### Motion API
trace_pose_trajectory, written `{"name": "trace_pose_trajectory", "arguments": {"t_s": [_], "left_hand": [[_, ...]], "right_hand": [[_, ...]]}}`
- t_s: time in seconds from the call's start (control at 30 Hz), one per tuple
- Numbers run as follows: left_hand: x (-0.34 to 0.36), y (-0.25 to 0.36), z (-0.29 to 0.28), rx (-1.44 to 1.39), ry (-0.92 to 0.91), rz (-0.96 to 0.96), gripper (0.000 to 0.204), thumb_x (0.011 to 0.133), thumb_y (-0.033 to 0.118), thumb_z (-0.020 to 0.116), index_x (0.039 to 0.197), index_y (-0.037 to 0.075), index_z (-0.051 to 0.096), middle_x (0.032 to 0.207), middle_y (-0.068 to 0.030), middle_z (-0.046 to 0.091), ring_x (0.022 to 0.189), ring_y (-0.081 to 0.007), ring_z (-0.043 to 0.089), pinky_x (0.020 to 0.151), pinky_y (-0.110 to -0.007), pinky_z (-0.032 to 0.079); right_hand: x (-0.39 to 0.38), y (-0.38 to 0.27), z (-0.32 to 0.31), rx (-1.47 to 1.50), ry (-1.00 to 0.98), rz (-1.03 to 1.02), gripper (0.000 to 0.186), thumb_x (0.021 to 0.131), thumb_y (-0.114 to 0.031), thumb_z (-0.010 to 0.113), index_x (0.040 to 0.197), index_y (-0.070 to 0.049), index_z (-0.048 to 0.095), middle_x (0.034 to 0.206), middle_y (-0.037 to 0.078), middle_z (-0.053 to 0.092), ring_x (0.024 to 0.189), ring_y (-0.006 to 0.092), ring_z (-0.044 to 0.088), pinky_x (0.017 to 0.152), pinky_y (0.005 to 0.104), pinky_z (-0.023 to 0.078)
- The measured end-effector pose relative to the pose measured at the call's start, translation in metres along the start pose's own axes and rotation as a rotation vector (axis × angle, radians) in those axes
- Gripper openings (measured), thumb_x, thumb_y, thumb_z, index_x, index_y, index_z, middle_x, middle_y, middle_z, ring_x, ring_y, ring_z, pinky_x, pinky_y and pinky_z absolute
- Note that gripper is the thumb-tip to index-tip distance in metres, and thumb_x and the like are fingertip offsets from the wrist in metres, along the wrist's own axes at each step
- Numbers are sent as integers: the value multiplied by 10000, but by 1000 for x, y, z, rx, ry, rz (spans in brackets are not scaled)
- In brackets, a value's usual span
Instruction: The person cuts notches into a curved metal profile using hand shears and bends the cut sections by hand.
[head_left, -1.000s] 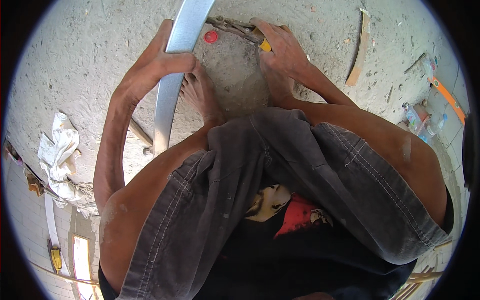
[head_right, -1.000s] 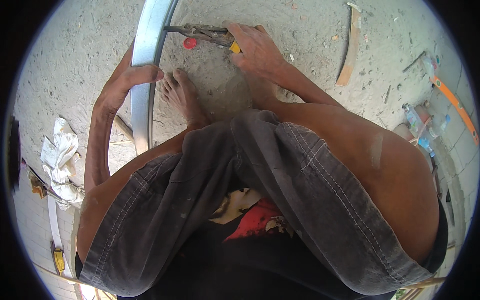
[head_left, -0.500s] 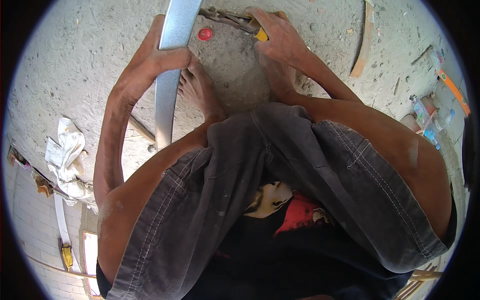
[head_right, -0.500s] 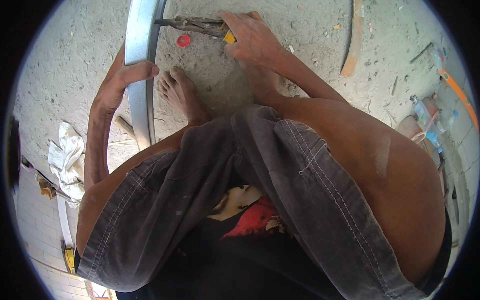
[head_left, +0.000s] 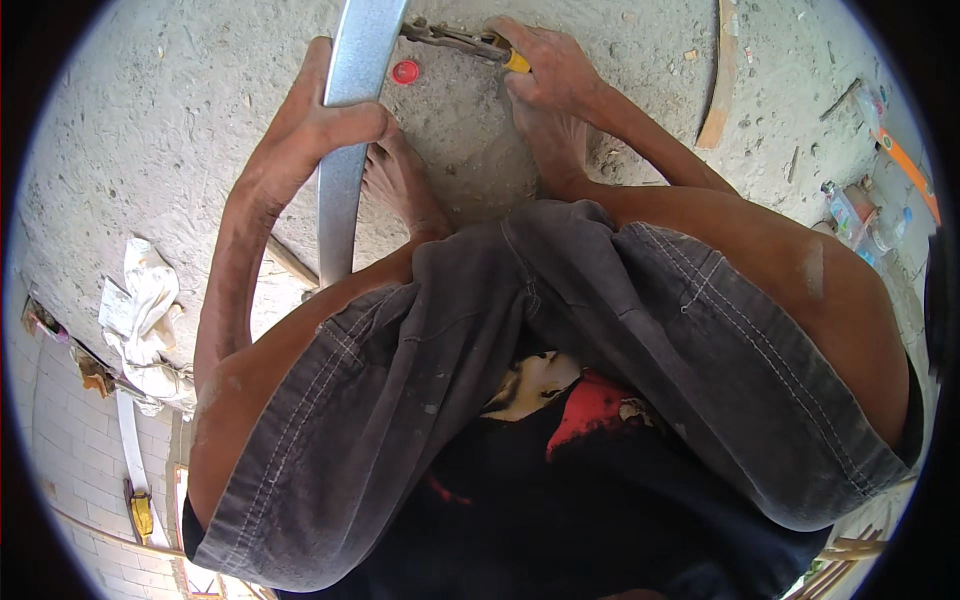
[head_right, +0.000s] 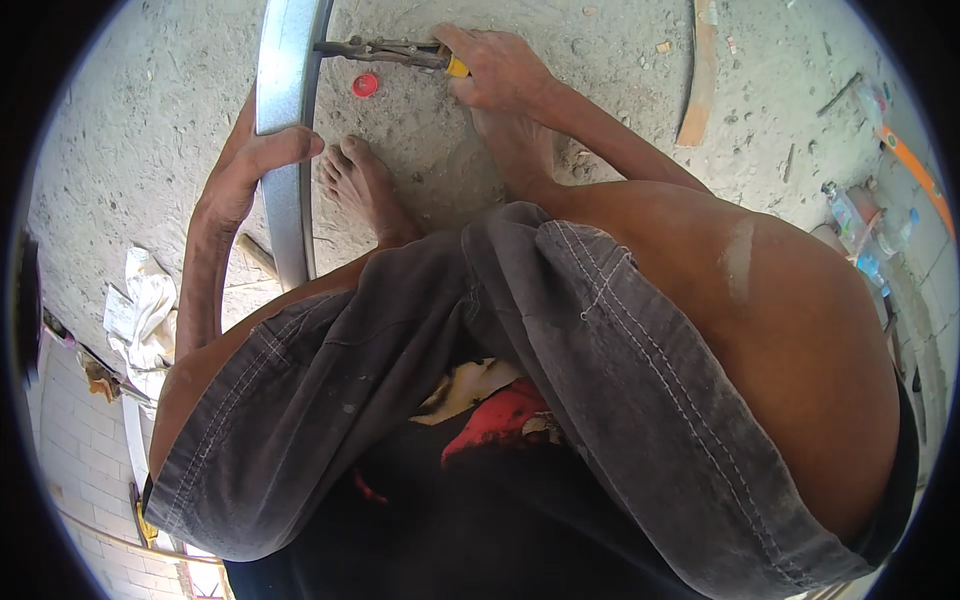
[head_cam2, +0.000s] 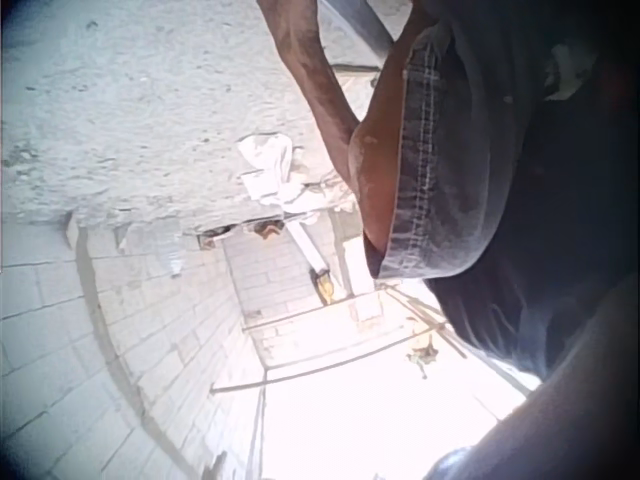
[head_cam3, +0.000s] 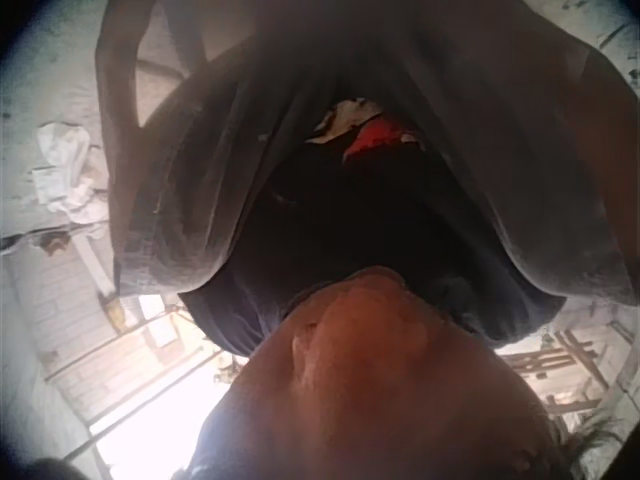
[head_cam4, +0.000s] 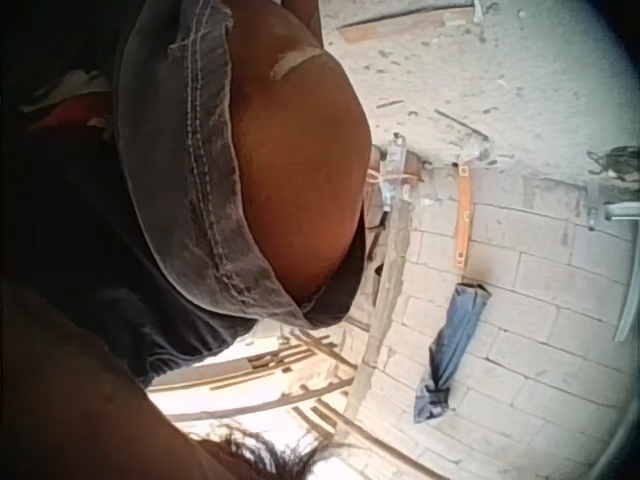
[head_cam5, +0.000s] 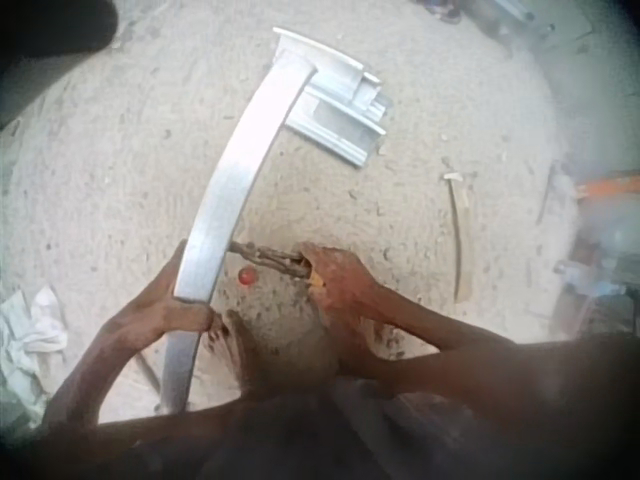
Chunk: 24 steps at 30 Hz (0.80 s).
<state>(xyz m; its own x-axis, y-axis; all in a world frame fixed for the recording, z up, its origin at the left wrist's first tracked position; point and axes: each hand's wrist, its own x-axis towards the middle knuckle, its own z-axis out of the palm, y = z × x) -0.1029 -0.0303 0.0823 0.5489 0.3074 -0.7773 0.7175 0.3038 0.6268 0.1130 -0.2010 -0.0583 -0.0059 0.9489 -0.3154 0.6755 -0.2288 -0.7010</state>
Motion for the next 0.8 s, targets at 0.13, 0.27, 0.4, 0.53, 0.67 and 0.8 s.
{"name": "trace_pose_trajectory", "arguments": {"t_s": [0.13, 0.27, 0.4, 0.53, 0.67, 0.8], "left_hand": [[4, -8, 2, 128, 82, 34, 643, 615, 357, 702, 1094, 7, 456, 901, -135, 547, 878, -251, 593, 791, -406, 468], [5, -3, 6, 99, 106, 33, 679, 599, 391, 710, 1097, -1, 465, 865, -137, 530, 865, -268, 589, 782, -415, 466], [7, -4, 4, 117, 84, 53, 694, 596, 409, 709, 1103, -3, 475, 863, -131, 520, 866, -273, 582, 772, -407, 462], [6, -9, 7, 136, 132, 84, 686, 591, 400, 714, 1091, -4, 474, 863, -117, 509, 865, -250, 573, 760, -395, 459], [9, -6, 7, 102, 95, 72, 625, 602, 363, 713, 1059, 10, 473, 859, -102, 493, 845, -229, 558, 738, -369, 450], [6, -8, 7, 55, 110, 69, 553, 623, 342, 706, 1014, 28, 473, 837, -91, 491, 817, -215, 555, 722, -351, 443]], "right_hand": [[0, -9, 4, -2, 125, -85, 685, 673, -162, 616, 1327, -84, 426, 1104, 231, 609, 978, 432, 575, 862, 479, 475], [-4, -21, -5, -15, 195, -126, 669, 692, -104, 598, 1327, -62, 392, 995, 237, 636, 937, 397, 604, 939, 443, 441], [-4, -24, -11, -56, 217, -147, 682, 695, -134, 611, 1333, -63, 383, 1015, 239, 629, 940, 395, 601, 924, 452, 451], [8, -40, -30, 204, -103, 222, 563, 774, -104, 558, 1318, -48, 423, 1089, 268, 576, 1046, 436, 548, 905, 490, 441], [3, -17, -8, 22, 6, 121, 660, 702, -184, 623, 1314, -60, 410, 1048, 234, 625, 958, 398, 599, 892, 461, 467], [2, 0, 9, 0, 145, -22, 671, 691, -182, 623, 1328, -73, 444, 1165, 220, 602, 1010, 435, 580, 885, 482, 470]]}}
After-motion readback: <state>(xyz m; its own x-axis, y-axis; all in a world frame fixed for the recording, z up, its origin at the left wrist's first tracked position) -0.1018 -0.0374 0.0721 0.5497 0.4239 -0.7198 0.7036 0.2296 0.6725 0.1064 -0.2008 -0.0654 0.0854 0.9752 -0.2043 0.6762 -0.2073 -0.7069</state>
